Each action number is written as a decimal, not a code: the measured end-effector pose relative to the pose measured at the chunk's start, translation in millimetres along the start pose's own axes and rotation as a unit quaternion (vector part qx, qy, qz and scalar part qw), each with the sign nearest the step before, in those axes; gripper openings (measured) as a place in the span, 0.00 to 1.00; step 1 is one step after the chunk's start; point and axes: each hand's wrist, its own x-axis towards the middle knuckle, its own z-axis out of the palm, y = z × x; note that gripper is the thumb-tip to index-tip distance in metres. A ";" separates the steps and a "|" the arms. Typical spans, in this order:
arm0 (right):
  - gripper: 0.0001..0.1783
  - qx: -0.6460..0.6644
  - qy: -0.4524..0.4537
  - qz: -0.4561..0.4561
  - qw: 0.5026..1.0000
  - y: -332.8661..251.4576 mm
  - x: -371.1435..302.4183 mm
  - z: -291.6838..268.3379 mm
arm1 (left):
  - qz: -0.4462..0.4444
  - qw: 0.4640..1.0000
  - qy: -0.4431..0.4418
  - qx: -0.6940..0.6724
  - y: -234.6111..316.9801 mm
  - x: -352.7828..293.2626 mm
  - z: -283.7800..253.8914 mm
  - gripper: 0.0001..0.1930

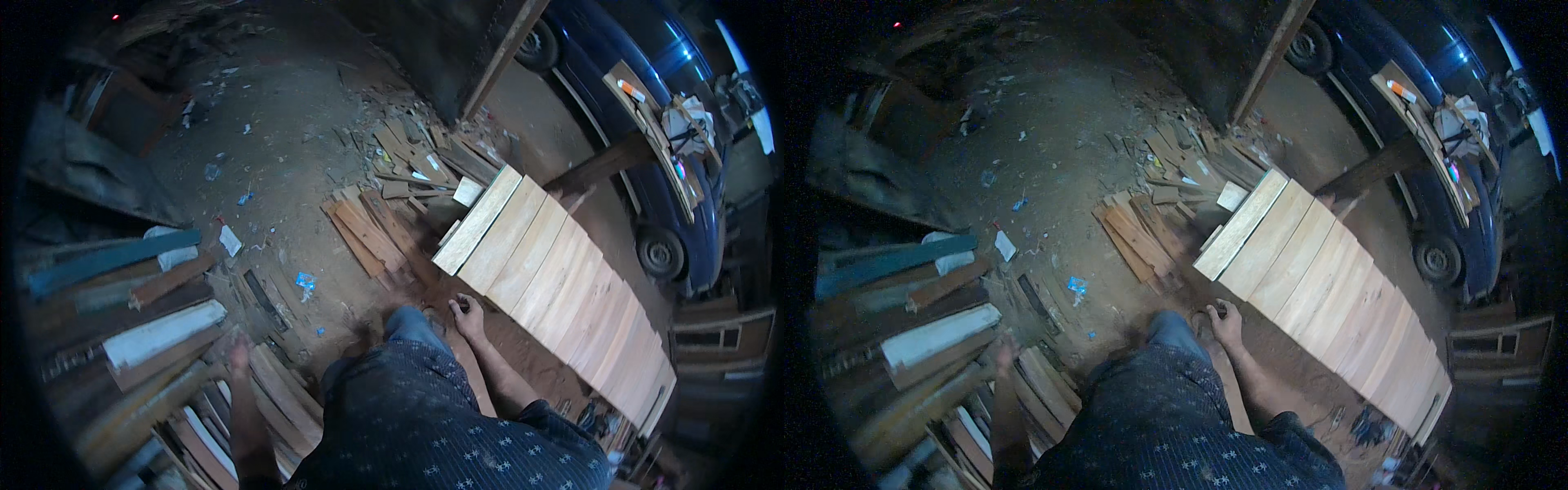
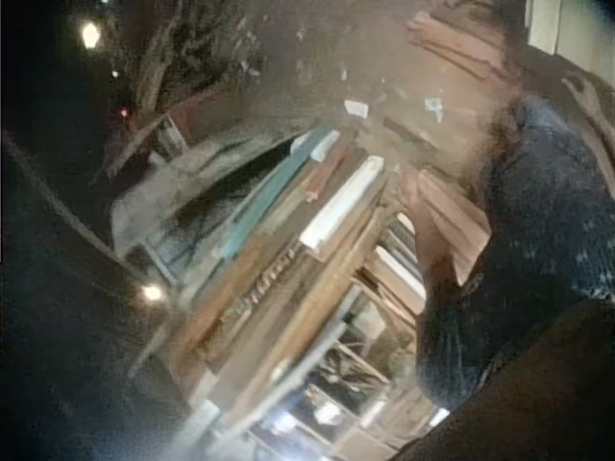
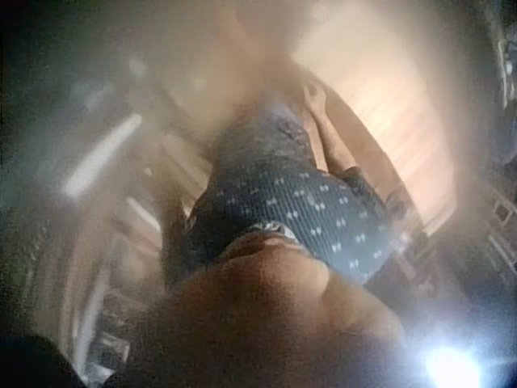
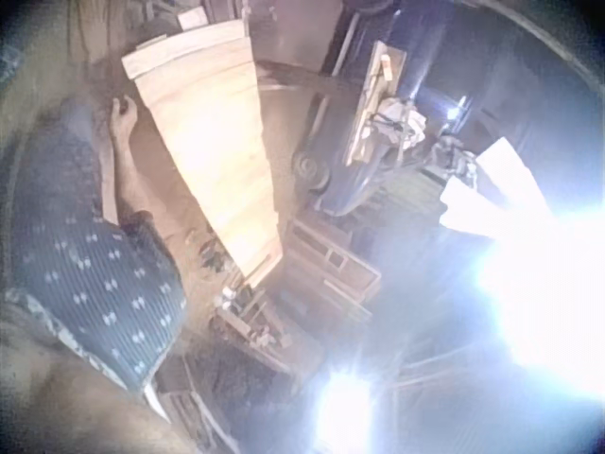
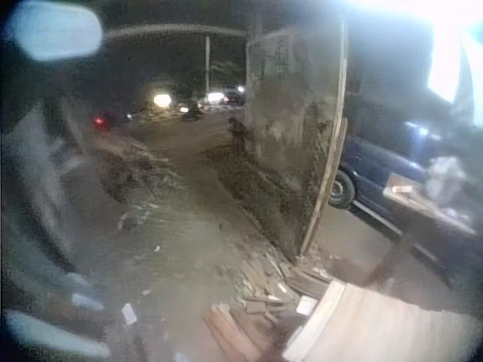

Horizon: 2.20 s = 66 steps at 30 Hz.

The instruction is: The person arranges several wooden planks side-by-side on a workbench to form a flat surface. They then retrieve a bucket of nails and repeatedly pick up handfuls of nails, dropping them onto the assembled planks.

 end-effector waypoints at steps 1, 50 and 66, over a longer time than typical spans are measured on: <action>0.24 -0.011 -0.006 0.017 1.000 -11.3 -2.0 10.7 | 0.016 1.000 0.005 0.016 46.1 40.9 -4.0 0.12; 0.32 0.503 0.467 0.589 0.426 -391.6 389.8 527.0 | 0.906 0.212 -0.337 0.146 789.2 445.4 1323.4 0.36; 0.33 0.425 0.609 0.427 0.515 -288.6 521.7 289.1 | 0.924 0.230 -0.262 0.158 721.2 448.5 1471.6 0.38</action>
